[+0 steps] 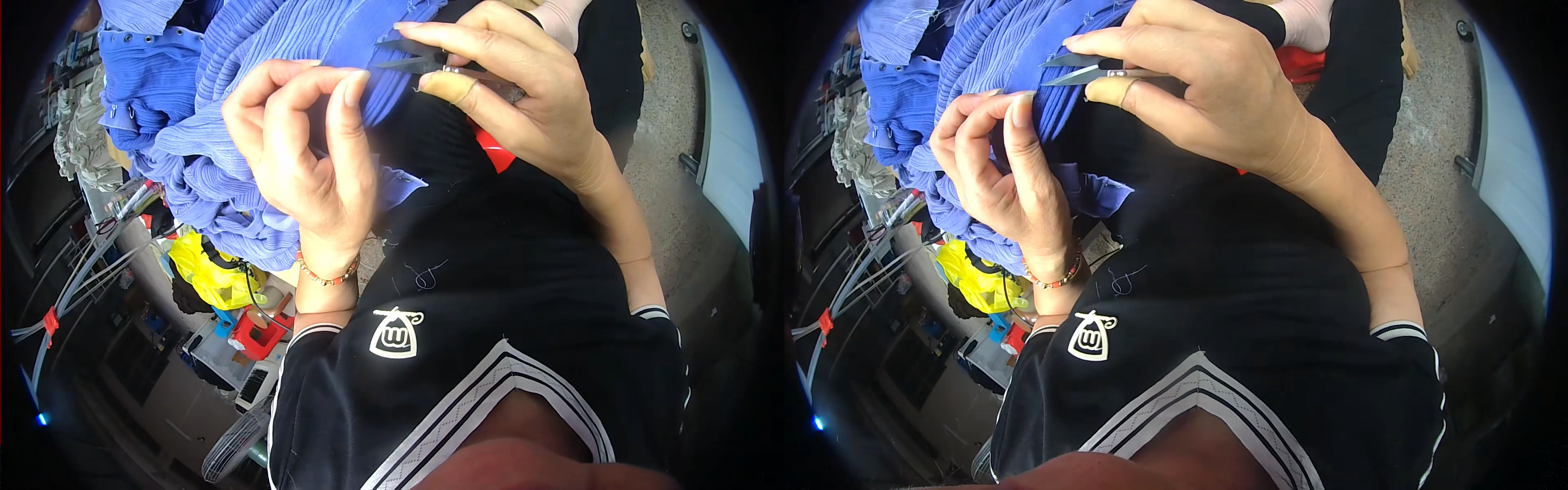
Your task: The person picks up a garment from a table and trims loose threads along its edge near metal fasteners using small scissors.
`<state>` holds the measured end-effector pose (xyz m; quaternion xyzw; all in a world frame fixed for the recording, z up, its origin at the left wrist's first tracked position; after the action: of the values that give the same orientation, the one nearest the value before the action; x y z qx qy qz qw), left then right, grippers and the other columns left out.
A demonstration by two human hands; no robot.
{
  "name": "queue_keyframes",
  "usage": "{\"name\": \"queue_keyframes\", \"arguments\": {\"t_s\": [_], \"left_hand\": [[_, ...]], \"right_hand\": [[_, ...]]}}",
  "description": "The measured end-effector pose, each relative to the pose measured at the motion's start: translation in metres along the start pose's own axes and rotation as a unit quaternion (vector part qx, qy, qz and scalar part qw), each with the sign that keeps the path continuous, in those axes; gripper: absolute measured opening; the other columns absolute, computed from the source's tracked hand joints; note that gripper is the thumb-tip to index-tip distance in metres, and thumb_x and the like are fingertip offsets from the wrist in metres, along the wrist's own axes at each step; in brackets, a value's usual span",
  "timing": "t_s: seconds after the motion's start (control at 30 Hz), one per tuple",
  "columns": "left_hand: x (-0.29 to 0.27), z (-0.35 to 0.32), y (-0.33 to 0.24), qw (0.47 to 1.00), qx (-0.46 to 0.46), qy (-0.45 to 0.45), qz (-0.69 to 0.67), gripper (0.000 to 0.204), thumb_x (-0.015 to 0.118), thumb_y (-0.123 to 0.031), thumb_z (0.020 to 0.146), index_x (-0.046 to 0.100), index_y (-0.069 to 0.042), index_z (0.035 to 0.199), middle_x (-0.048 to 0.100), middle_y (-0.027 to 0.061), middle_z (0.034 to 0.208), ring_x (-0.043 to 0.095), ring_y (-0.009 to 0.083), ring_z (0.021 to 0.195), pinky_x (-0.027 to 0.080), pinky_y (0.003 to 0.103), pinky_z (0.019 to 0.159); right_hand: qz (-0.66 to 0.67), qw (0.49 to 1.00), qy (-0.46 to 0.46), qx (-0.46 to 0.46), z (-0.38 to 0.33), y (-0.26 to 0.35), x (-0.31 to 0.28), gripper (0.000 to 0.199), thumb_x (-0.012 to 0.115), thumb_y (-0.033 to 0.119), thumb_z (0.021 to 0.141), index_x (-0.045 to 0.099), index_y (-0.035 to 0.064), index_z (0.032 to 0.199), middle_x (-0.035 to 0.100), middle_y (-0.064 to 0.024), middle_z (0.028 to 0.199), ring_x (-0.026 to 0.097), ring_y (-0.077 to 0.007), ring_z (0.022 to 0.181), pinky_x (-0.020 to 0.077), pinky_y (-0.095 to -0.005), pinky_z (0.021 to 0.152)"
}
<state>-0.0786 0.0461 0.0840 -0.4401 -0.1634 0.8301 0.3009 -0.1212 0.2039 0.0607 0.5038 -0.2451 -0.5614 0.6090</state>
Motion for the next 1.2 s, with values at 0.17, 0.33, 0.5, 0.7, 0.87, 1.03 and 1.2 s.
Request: {"name": "queue_keyframes", "arguments": {"t_s": [0.17,0.33,0.5,0.7,0.87,1.03,1.2], "left_hand": [[0.001,-0.001,-0.004,1.000,0.008,-0.009,-0.007,0.006,0.073,-0.006,0.088,0.068,-0.003,0.091,0.059,0.0083,0.099,0.055,0.0193,0.096,0.045,0.031,0.087],[0.003,-0.004,-0.006,1.000,0.019,0.004,0.008,0.008,0.075,-0.006,0.085,0.069,-0.004,0.090,0.059,0.0113,0.100,0.057,0.0214,0.096,0.047,0.030,0.082],[0.004,-0.005,-0.006,1.000,0.027,0.014,-0.001,0.008,0.075,-0.006,0.085,0.069,-0.004,0.089,0.059,0.0118,0.100,0.057,0.0222,0.095,0.047,0.031,0.083],[0.001,-0.008,0.012,0.995,-0.028,-0.012,-0.094,0.009,0.073,-0.007,0.087,0.068,-0.002,0.093,0.060,0.0129,0.098,0.057,0.0228,0.097,0.046,0.032,0.086],[0.002,-0.010,0.027,0.979,-0.077,-0.018,-0.186,0.008,0.068,-0.008,0.092,0.064,-0.002,0.095,0.059,0.0100,0.107,0.056,0.0181,0.098,0.044,0.029,0.088],[0.003,-0.009,0.032,0.967,-0.090,-0.027,-0.237,0.007,0.067,-0.007,0.093,0.063,-0.002,0.096,0.059,0.0091,0.107,0.055,0.0169,0.099,0.044,0.028,0.090],[0.002,-0.009,0.034,0.964,-0.088,-0.030,-0.251,0.008,0.069,-0.006,0.092,0.063,-0.002,0.096,0.059,0.0087,0.106,0.055,0.0166,0.099,0.044,0.028,0.090]], "right_hand": [[0.019,1.000,-0.019,-0.011,-0.001,0.001,-0.001,0.038,0.078,0.000,0.078,0.068,-0.0046,0.114,0.060,-0.0098,0.080,0.056,-0.0174,0.066,0.0463,-0.0272,0.060],[0.003,0.999,-0.041,-0.005,-0.001,-0.002,-0.001,0.035,0.077,0.000,0.080,0.068,-0.0047,0.114,0.061,-0.0093,0.080,0.057,-0.0174,0.066,0.0463,-0.0269,0.060],[-0.013,0.998,-0.052,-0.026,0.000,0.001,-0.002,0.032,0.075,-0.001,0.081,0.069,-0.0048,0.112,0.062,-0.0093,0.080,0.058,-0.0178,0.067,0.0468,-0.0265,0.061],[-0.022,0.998,-0.042,-0.045,0.000,0.007,0.001,0.030,0.075,-0.002,0.081,0.070,-0.0039,0.111,0.062,-0.0099,0.079,0.059,-0.0182,0.067,0.0471,-0.0266,0.061],[-0.050,0.998,0.025,-0.020,0.002,0.009,0.006,0.034,0.078,0.002,0.078,0.071,-0.0020,0.112,0.061,-0.0084,0.081,0.059,-0.0181,0.068,0.0469,-0.0273,0.060],[-0.065,0.996,0.050,-0.044,0.004,0.016,0.009,0.037,0.080,0.006,0.077,0.071,-0.0005,0.113,0.060,-0.0081,0.082,0.059,-0.0182,0.068,0.0475,-0.0277,0.060],[-0.095,0.991,0.077,-0.053,0.009,0.023,0.014,0.036,0.079,0.008,0.077,0.072,0.0002,0.112,0.060,-0.0085,0.081,0.059,-0.0188,0.067,0.0484,-0.0280,0.060]]}}
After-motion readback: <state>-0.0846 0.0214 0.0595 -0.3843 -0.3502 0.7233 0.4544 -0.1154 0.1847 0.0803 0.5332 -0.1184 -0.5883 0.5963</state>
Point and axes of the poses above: each hand's wrist, its own z-axis towards the middle knuckle, its own x-axis out of the palm, y = z × x, the point moved 10 cm from there along z, towards the middle knuckle
